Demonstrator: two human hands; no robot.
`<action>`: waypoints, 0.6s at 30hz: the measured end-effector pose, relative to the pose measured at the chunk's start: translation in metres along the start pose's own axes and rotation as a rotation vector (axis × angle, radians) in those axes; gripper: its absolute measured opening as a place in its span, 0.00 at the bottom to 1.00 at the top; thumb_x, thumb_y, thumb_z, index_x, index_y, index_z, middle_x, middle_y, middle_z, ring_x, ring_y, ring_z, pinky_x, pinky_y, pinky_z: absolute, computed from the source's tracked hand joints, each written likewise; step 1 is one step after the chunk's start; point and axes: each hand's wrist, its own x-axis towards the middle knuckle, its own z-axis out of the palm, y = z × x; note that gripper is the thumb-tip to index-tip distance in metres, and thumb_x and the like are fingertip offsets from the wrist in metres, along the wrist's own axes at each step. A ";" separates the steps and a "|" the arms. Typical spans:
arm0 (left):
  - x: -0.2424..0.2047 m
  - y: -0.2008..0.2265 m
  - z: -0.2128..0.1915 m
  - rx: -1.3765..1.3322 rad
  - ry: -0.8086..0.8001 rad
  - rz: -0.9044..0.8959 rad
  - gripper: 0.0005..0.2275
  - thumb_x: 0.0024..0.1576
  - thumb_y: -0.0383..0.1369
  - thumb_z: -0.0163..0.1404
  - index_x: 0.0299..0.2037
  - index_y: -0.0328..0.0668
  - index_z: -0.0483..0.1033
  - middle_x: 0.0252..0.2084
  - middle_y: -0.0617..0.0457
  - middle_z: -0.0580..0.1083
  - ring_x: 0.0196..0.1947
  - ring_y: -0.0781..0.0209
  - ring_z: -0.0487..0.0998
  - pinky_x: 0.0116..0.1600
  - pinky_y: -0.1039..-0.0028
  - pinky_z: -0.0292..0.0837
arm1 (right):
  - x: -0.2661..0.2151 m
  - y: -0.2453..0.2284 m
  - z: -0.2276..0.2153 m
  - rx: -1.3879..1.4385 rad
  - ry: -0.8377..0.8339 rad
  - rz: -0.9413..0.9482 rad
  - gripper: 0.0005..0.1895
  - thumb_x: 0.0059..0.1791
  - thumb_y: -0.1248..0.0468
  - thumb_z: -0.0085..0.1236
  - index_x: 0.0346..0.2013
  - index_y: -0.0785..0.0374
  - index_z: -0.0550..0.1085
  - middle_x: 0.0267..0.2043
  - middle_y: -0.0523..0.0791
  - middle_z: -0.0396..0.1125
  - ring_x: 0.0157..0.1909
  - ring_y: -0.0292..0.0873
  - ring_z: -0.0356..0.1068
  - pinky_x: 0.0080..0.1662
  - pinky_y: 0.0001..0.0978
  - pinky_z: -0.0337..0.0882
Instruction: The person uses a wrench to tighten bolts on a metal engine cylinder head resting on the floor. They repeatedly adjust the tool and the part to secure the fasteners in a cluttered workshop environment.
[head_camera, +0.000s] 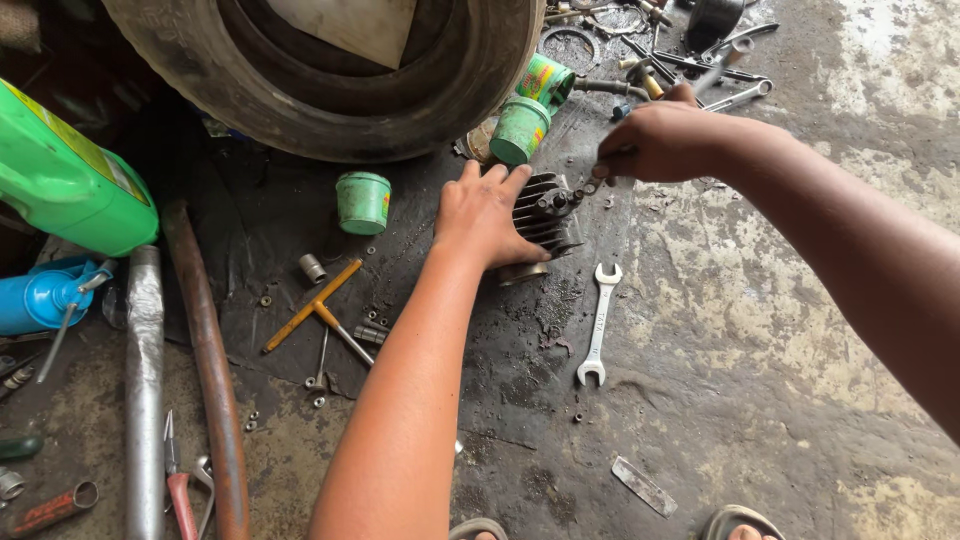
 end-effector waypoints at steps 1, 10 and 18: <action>0.000 0.000 0.000 0.001 -0.005 0.000 0.51 0.30 0.61 0.67 0.67 0.55 0.64 0.57 0.55 0.71 0.59 0.50 0.67 0.57 0.61 0.68 | 0.002 -0.003 -0.002 0.007 0.024 -0.036 0.13 0.54 0.45 0.51 0.41 0.37 0.83 0.34 0.30 0.78 0.41 0.32 0.71 0.57 0.45 0.49; 0.002 0.000 0.005 0.017 -0.014 0.000 0.52 0.29 0.62 0.68 0.67 0.57 0.63 0.58 0.55 0.69 0.60 0.50 0.66 0.56 0.60 0.69 | 0.023 -0.035 -0.040 -0.296 -0.110 -0.168 0.10 0.52 0.46 0.55 0.39 0.37 0.83 0.30 0.33 0.76 0.40 0.36 0.67 0.58 0.45 0.46; 0.010 0.020 0.009 0.094 -0.162 -0.193 0.55 0.30 0.61 0.70 0.71 0.63 0.53 0.66 0.50 0.60 0.66 0.45 0.59 0.58 0.48 0.65 | 0.044 -0.032 -0.044 -0.235 -0.322 -0.155 0.15 0.52 0.42 0.51 0.40 0.37 0.83 0.34 0.28 0.77 0.41 0.32 0.71 0.57 0.42 0.49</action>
